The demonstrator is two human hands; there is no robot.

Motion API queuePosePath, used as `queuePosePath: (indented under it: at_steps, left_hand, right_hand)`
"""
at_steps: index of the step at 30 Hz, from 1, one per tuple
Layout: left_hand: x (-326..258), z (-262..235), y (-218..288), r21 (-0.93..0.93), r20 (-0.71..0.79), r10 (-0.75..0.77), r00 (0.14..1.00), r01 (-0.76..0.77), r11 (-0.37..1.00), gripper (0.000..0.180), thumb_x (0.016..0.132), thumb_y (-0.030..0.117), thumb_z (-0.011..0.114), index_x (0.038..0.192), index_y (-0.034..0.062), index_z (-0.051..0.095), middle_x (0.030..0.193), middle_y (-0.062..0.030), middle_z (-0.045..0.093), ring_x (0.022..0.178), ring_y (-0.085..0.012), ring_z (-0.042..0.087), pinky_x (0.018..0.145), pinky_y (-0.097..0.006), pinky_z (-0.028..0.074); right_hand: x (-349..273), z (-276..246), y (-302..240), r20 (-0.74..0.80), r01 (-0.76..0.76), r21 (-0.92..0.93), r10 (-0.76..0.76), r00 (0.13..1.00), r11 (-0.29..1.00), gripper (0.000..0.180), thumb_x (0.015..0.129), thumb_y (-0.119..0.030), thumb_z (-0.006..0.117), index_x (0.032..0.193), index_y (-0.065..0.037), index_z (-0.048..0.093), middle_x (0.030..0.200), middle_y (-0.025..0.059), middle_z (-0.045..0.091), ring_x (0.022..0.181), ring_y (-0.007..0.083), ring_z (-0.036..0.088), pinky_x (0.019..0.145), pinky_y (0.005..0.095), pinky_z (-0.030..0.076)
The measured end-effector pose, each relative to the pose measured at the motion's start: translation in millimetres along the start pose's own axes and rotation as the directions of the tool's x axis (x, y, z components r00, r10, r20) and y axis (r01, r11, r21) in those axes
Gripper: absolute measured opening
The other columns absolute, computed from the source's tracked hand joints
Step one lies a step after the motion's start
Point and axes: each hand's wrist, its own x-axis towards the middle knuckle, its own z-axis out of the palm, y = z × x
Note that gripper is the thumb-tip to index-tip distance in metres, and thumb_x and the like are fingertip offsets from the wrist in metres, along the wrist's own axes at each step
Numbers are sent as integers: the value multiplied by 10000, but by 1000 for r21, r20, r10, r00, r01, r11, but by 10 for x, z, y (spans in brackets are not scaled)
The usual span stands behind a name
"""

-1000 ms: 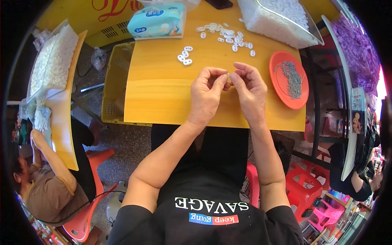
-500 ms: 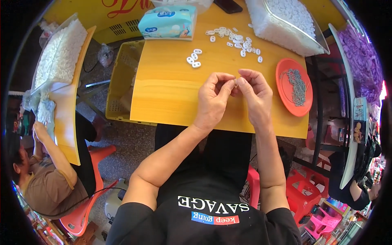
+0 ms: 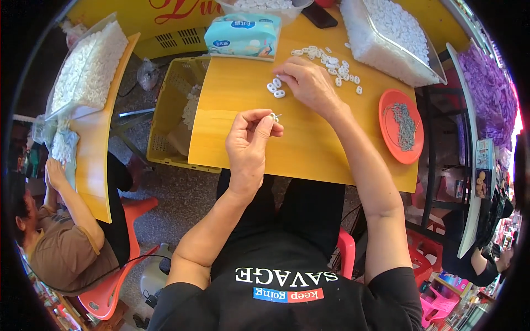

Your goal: Assembling small white plastic components by inserting metal pins or links into them by hand.

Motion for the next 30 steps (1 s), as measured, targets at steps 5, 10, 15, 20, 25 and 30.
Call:
queuePosePath:
  at_steps: [5,10,15,20,25,30]
  left_hand:
    - [47,-28,-2,-10,-3,-7,1000,7,1000,106,975,54,570,1060,-9,578,892,-73,636,804,-123,620,777,-252,512]
    - [130,91,-9,-20,17,-2,1000,2,1000,108,972,57,576,1059,-7,581,888,-71,638,799,-118,619,770,-248,510]
    - [171,276,-50,-30,71,-5,997,7,1000,108,969,57,580,1057,-5,584,883,-68,640,792,-114,619,763,-240,507]
    - [127,467,-71,-4,156,-24,987,25,1000,126,963,50,582,1080,3,596,923,-81,648,820,-153,641,787,-284,522]
    - [100,559,-106,58,181,-40,983,30,998,126,962,50,581,1076,-2,594,904,-86,647,813,-156,642,786,-289,523]
    - [63,622,-126,93,185,-45,982,29,995,128,960,51,584,1071,-13,591,900,-85,646,805,-153,639,777,-288,521]
  right_hand:
    - [-94,-43,75,-46,-60,31,61,997,998,146,860,-98,674,996,-70,717,926,104,680,832,268,666,722,364,528]
    - [-376,-348,-206,134,-518,590,557,820,620,243,880,-136,719,1095,-26,704,906,37,686,796,100,635,699,258,535]
    - [-732,-536,-350,295,-383,923,575,763,33,264,941,-131,651,1172,-5,652,919,29,659,795,93,621,735,283,563]
    - [-928,-610,-433,288,-288,954,549,784,-89,263,952,-133,634,1178,1,650,937,36,663,786,91,624,741,280,571]
    - [-1007,-679,-482,205,-282,959,588,782,40,292,970,-128,603,1231,2,627,942,46,654,782,111,618,735,300,561]
    - [-1071,-692,-479,154,-279,952,593,791,126,282,963,-116,612,1216,6,635,943,50,663,779,112,622,736,286,555]
